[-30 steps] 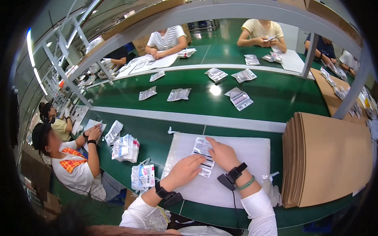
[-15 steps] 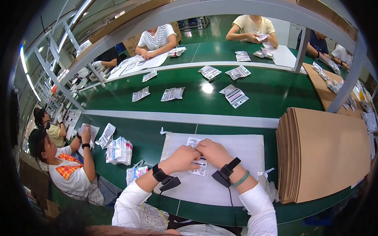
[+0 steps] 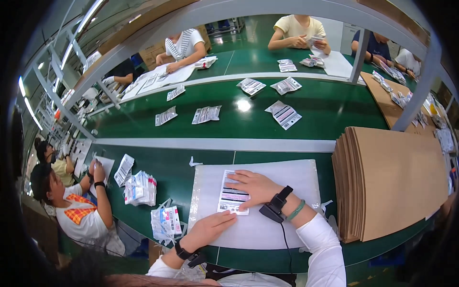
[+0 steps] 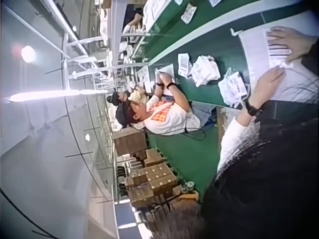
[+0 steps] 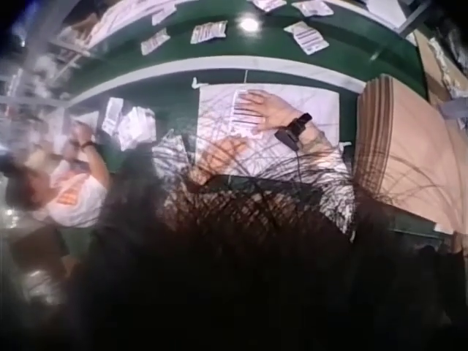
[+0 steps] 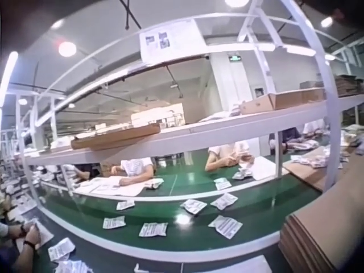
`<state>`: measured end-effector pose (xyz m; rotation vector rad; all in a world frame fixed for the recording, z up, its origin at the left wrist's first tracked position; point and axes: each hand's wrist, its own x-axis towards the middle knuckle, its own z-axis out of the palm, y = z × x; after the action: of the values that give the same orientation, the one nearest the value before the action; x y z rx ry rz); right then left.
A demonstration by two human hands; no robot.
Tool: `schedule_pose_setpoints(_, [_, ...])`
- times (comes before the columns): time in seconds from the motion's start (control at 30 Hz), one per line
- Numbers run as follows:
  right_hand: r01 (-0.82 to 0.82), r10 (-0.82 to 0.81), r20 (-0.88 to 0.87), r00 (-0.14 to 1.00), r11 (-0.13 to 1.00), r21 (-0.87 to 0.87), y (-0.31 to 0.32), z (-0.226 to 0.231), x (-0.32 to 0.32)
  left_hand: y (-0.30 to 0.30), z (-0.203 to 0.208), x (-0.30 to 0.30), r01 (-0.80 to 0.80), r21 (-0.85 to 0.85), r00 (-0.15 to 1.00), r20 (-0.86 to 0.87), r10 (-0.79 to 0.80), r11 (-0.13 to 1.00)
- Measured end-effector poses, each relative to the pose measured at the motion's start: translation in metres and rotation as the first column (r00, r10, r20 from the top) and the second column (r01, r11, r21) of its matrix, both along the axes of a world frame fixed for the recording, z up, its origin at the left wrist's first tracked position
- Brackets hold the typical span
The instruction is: The person places a small white charger onto a card, slides it into a plastic pouch, and peels an adhesive strip to seal the package. They then place the finished product onto the green conveyor belt.
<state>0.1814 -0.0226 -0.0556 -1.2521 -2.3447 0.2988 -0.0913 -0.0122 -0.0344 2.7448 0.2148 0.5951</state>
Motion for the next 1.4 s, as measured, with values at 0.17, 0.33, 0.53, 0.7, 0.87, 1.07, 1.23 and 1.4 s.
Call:
schedule_pose_setpoints(0.17, [0.059, -0.055, 0.074, 0.996, 0.997, -0.056, -0.009, 0.011, -0.002, -0.007, 0.008, -0.014, 0.024, 0.039, 0.997, -0.078, -0.021, 0.999])
schedule_pose_setpoints(0.33, [0.07, -0.067, 0.067, 0.995, 0.997, -0.043, -0.008, 0.005, -0.003, 0.038, 0.02, 0.002, -0.083, -0.149, 0.973, -0.228, 0.048, 0.985])
schedule_pose_setpoints(0.53, [0.071, -0.074, -0.023, 0.997, 0.993, -0.092, -0.007, 0.004, -0.008, 0.063, 0.001, 0.038, -0.061, 0.118, 0.998, -0.016, 0.064, 0.991])
schedule_pose_setpoints(0.7, [0.058, -0.062, -0.038, 0.997, 0.994, -0.09, -0.004, 0.006, -0.004, 0.058, 0.001, 0.048, -0.131, 0.238, 0.991, 0.03, 0.128, 0.962])
schedule_pose_setpoints(0.87, [0.093, -0.096, -0.021, 0.995, 0.99, -0.109, -0.007, 0.012, 0.0, 0.054, 0.001, 0.055, -0.19, 0.277, 0.98, -0.003, 0.199, 0.942])
schedule_pose_setpoints(1.07, [0.037, -0.043, -0.043, 0.998, 0.991, -0.129, -0.002, 0.009, -0.007, 0.043, 0.001, 0.055, -0.272, 0.356, 0.961, 0.052, 0.272, 0.894])
schedule_pose_setpoints(1.23, [-0.033, 0.023, -0.132, 0.991, 0.997, -0.075, 0.003, -0.002, -0.009, 0.049, -0.013, 0.05, -0.32, 0.261, 0.946, 0.033, 0.323, 0.911])
schedule_pose_setpoints(1.4, [-0.031, 0.0, -0.202, 0.979, 0.989, -0.147, 0.004, 0.001, -0.005, 0.062, -0.02, 0.042, -0.237, 0.176, 0.969, 0.112, 0.219, 0.956])
